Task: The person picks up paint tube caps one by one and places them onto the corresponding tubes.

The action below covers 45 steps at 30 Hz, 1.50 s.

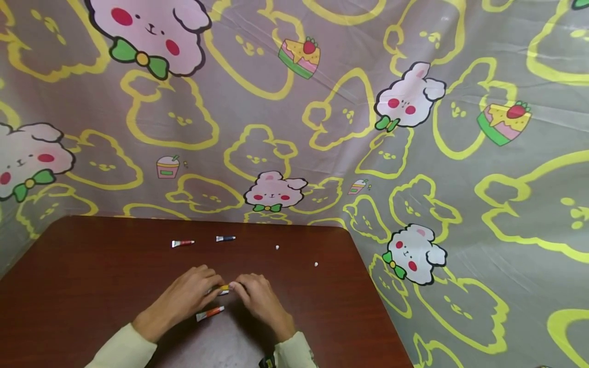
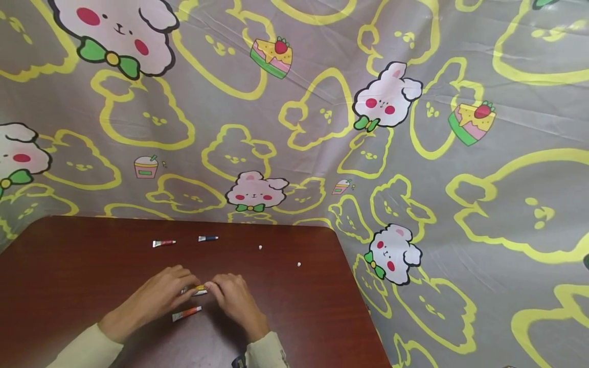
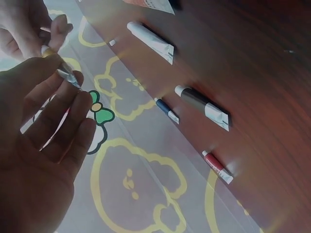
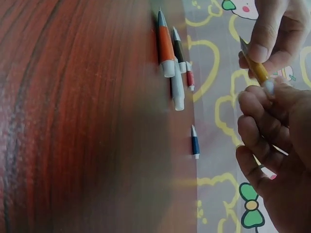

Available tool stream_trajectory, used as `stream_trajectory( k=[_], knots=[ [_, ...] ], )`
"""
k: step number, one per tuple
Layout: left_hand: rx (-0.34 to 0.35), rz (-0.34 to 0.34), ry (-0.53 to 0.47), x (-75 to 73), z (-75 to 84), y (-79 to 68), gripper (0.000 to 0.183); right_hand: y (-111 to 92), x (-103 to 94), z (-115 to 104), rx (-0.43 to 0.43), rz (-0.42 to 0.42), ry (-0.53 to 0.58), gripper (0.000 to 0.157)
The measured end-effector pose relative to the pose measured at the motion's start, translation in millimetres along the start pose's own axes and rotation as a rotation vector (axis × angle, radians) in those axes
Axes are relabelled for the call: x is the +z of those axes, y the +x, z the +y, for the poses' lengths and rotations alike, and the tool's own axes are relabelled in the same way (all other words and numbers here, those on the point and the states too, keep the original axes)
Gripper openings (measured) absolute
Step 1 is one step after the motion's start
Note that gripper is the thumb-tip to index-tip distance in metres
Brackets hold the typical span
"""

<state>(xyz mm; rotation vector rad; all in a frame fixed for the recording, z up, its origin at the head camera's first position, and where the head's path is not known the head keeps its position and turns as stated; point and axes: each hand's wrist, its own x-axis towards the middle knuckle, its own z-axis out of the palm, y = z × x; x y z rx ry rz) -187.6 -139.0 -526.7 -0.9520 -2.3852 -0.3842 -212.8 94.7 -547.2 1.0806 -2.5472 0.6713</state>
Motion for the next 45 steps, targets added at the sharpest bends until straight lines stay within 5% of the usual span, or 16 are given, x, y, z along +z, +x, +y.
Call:
stream_trajectory(
  k=[8,13,18,25,33,40,45],
  knots=[
    [0.024,0.082,-0.003,3.7,1.2,0.2,0.022,-1.0,2.3,3.0,-0.005,0.052,0.018,0.031],
    [0.002,0.07,-0.005,2.8,1.0,0.6,0.021,-2.1,1.9,3.3,0.071,0.017,0.191,0.015],
    [-0.009,0.033,-0.01,1.2,1.2,1.4,0.019,-2.4,-1.1,1.8,0.125,-0.02,0.338,0.017],
    [0.013,0.043,-0.003,1.3,1.5,-0.8,0.021,-1.8,-2.2,2.1,0.111,-0.02,0.295,0.008],
    [-0.001,0.017,-0.025,0.1,3.0,1.1,0.017,-2.5,-2.2,3.7,0.06,-0.021,0.167,0.021],
    [-0.004,0.027,-0.014,0.6,2.1,1.7,0.018,-3.4,0.3,4.1,0.064,0.004,0.229,0.019],
    [-0.021,0.017,0.001,0.1,0.7,0.7,0.018,-5.0,-0.8,2.9,0.073,0.01,0.247,0.032]
  ],
)
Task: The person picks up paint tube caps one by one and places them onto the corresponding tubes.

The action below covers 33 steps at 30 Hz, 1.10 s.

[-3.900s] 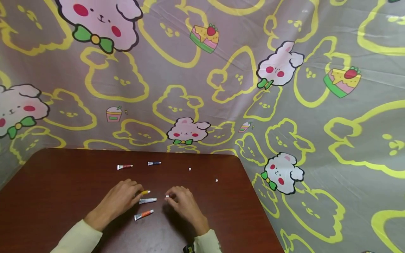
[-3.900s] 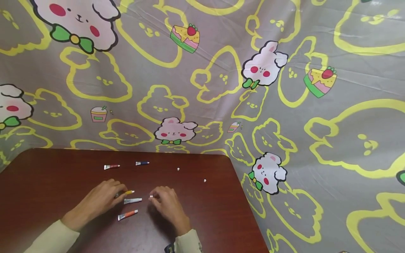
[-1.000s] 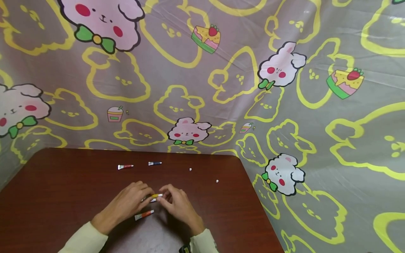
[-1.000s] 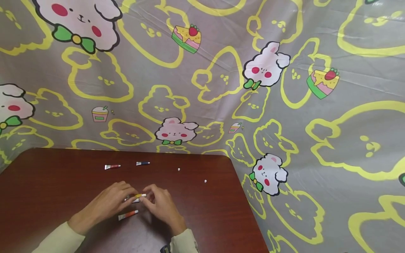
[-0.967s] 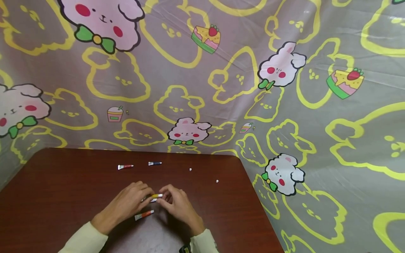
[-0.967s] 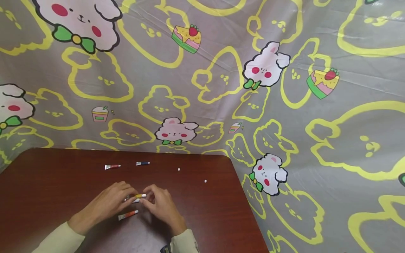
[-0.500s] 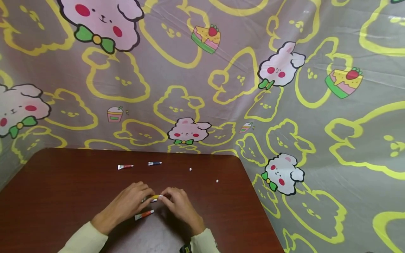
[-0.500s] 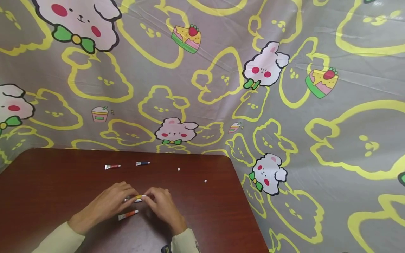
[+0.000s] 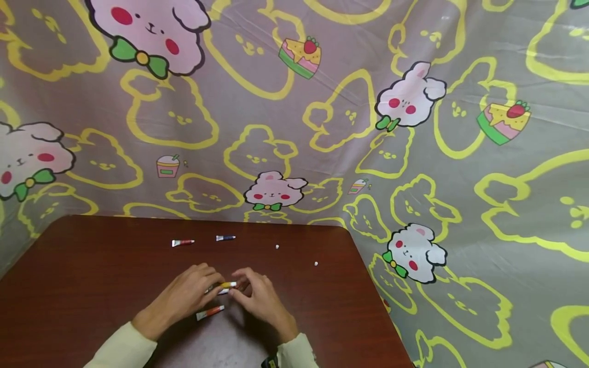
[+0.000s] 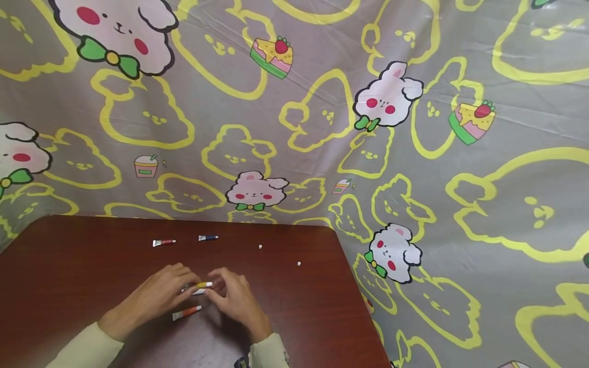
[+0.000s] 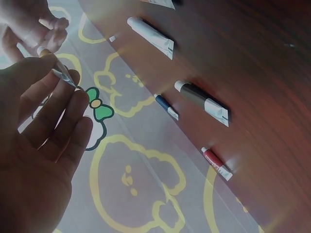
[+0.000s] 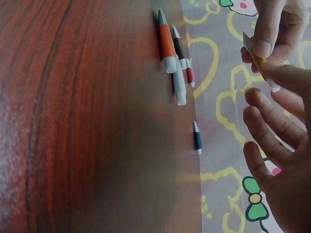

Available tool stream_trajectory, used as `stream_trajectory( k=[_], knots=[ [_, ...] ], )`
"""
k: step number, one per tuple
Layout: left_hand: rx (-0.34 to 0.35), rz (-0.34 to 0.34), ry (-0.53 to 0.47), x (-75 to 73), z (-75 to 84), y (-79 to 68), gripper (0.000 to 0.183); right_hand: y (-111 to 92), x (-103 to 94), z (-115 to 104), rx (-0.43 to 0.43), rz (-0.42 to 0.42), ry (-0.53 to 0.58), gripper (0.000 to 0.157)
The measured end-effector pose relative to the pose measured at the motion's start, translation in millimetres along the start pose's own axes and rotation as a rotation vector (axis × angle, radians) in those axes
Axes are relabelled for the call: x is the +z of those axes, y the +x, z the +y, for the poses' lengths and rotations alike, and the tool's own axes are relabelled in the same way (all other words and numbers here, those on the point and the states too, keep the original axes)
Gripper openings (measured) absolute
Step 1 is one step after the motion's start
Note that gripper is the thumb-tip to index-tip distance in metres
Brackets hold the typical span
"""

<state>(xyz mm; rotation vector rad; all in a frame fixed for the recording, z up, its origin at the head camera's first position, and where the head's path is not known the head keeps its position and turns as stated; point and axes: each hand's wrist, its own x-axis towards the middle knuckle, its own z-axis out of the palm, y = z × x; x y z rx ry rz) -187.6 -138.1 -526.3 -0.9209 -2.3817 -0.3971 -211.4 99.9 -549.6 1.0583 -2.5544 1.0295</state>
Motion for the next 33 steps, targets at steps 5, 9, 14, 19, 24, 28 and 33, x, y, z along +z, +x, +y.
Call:
stream_trajectory(
  k=[5,9,14,19,24,28,33],
  knots=[
    [-0.006,-0.02,-0.001,-0.8,0.0,0.3,0.018,-0.2,-0.7,-0.5,-0.003,0.013,-0.038,0.017],
    [0.006,-0.01,0.003,-2.3,0.8,1.1,0.018,-1.0,-0.7,-0.2,0.006,0.012,-0.064,0.008],
    [0.011,-0.008,-0.013,-4.4,2.4,2.4,0.016,-1.9,1.2,2.6,0.017,0.012,-0.092,0.013],
    [0.003,-0.029,-0.011,-4.8,3.4,3.2,0.014,-1.7,1.9,4.2,-0.012,0.037,-0.076,0.013],
    [-0.01,-0.043,-0.008,-3.6,3.1,2.6,0.015,-2.3,1.3,3.9,-0.017,0.025,-0.014,0.018],
    [-0.011,-0.054,-0.022,-3.4,3.2,2.7,0.015,-2.6,-0.3,2.4,-0.007,0.015,-0.066,0.017],
    [-0.003,-0.055,-0.021,-2.4,3.3,2.8,0.015,-2.7,-1.4,1.8,-0.037,0.034,-0.111,0.014]
  ],
)
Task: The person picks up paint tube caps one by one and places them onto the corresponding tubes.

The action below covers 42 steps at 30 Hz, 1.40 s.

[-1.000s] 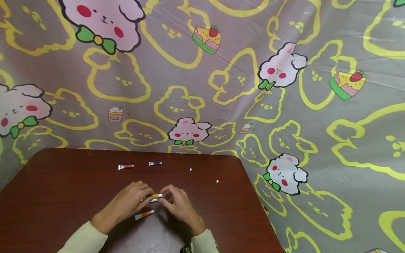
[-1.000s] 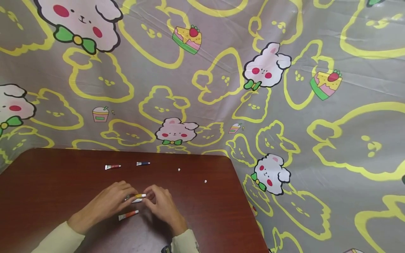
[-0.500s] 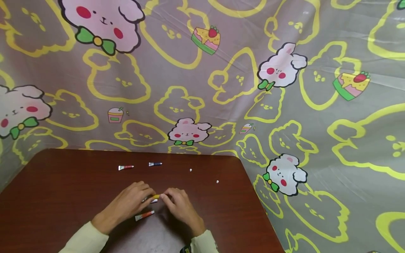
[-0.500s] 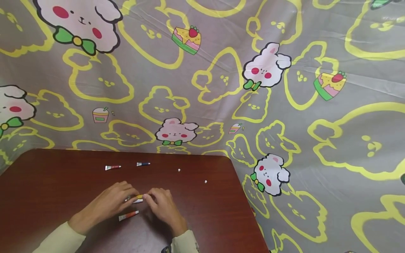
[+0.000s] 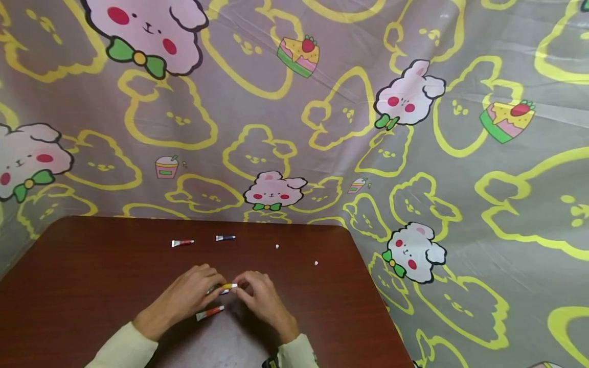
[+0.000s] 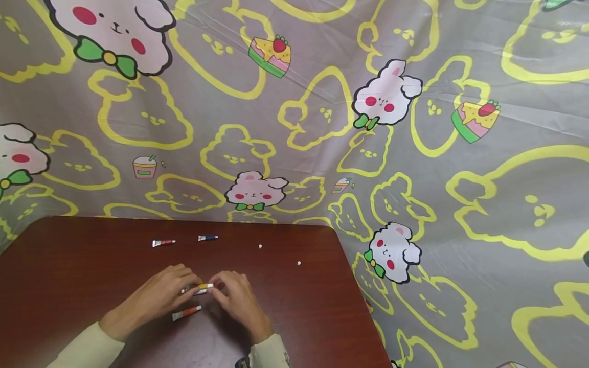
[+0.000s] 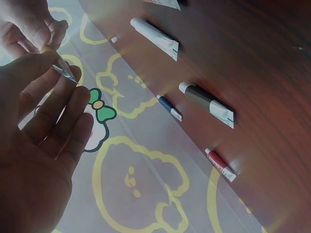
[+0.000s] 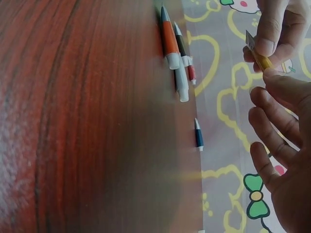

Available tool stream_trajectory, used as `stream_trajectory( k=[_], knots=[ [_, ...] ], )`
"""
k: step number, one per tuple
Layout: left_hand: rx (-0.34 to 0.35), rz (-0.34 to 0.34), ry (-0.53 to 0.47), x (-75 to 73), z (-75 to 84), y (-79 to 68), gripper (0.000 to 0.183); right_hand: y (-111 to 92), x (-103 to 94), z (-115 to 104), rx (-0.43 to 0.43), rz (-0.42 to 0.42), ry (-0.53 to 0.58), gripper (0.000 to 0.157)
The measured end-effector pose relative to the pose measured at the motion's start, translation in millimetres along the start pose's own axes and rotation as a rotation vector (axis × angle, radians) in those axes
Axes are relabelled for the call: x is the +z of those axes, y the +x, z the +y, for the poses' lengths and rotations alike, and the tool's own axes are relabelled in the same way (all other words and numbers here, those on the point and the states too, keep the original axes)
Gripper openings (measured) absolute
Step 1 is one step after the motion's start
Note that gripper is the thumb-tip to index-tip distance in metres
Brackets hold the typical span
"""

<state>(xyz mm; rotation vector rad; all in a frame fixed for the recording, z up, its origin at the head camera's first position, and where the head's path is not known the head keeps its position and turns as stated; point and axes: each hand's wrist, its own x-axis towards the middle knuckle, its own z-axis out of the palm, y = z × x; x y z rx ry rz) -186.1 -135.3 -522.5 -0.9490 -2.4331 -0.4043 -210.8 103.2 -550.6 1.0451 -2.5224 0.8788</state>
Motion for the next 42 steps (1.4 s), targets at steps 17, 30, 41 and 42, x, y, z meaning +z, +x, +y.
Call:
stream_trajectory(
  k=[17,30,41,42],
  knots=[
    [0.068,0.073,-0.001,5.0,-0.2,-0.6,0.022,-3,-3.0,3,-0.097,0.054,-0.055,0.008],
    [0.025,0.016,0.024,4.2,-7.1,-7.1,0.021,-1,-4.8,0,0.024,-0.01,-0.015,0.015],
    [-0.037,-0.031,0.051,3.2,-19.6,-23.0,0.018,-6,-7.3,11,0.046,0.045,-0.071,0.015],
    [-0.034,-0.024,0.057,3.3,-20.8,-24.8,0.018,-6,-7.8,12,0.052,0.044,-0.07,0.015]
  ],
)
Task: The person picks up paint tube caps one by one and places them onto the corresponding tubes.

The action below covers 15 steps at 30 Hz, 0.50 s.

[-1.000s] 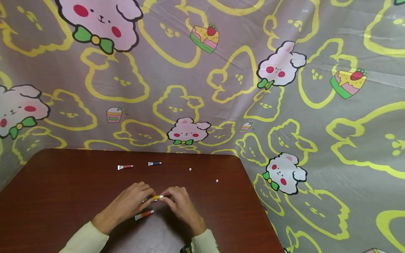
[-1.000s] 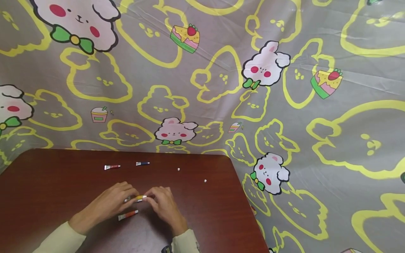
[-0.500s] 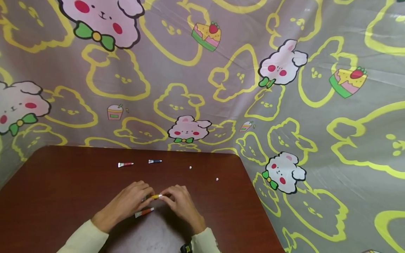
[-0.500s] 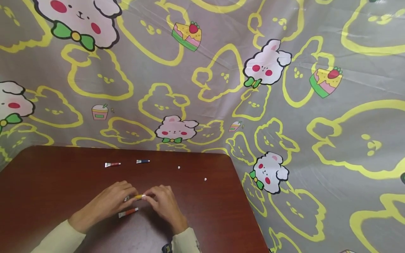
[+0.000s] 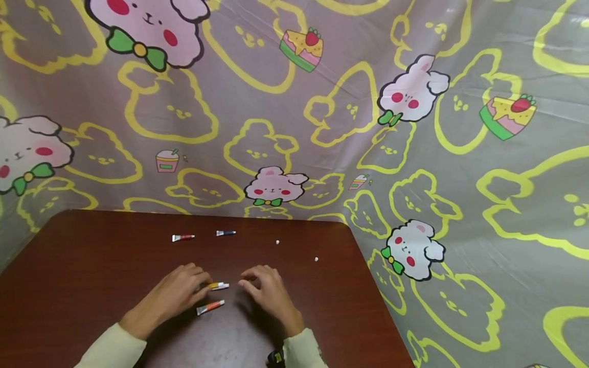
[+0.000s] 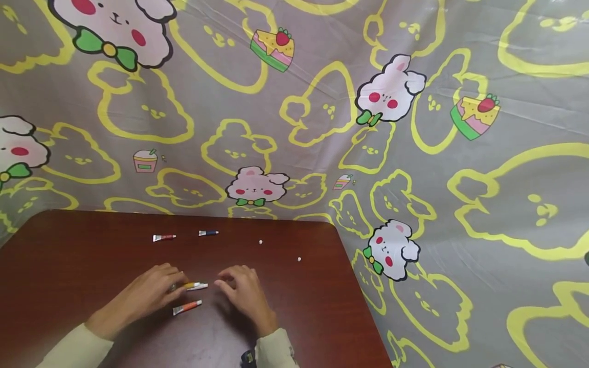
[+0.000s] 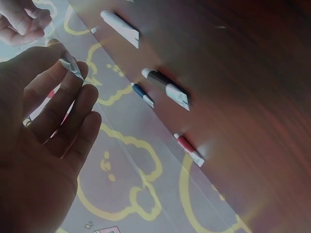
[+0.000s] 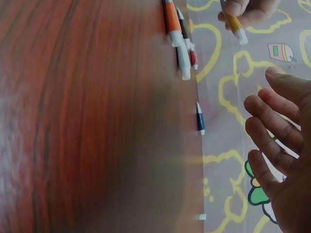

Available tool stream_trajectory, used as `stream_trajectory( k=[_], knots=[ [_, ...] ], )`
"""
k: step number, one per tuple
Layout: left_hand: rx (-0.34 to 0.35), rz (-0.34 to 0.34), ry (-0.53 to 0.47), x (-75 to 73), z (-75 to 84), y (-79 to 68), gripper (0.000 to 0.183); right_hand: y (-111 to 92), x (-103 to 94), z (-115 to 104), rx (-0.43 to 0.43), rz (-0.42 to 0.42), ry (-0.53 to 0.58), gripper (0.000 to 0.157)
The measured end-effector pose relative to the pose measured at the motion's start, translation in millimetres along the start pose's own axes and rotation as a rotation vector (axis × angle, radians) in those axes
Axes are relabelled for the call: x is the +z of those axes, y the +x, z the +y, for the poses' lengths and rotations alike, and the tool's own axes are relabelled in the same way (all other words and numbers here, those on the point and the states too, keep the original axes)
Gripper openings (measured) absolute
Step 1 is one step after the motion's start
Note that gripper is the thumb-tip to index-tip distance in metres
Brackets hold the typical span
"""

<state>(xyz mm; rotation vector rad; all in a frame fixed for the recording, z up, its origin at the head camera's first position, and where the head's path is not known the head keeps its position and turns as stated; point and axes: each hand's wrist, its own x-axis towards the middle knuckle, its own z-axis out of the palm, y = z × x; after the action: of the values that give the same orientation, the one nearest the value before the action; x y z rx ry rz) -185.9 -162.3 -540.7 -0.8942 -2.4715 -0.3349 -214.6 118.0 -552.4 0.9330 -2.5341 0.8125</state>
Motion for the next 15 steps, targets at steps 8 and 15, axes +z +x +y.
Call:
stream_trajectory(
  k=[8,15],
  knots=[
    [-0.02,0.002,0.007,1.7,-6.9,-15.0,0.02,-3,-8.6,10,0.054,0.023,-0.003,0.016],
    [-0.048,0.033,0.004,2.3,-9.9,-25.8,0.02,-6,-14.5,21,0.045,0.053,-0.021,0.017]
  ],
)
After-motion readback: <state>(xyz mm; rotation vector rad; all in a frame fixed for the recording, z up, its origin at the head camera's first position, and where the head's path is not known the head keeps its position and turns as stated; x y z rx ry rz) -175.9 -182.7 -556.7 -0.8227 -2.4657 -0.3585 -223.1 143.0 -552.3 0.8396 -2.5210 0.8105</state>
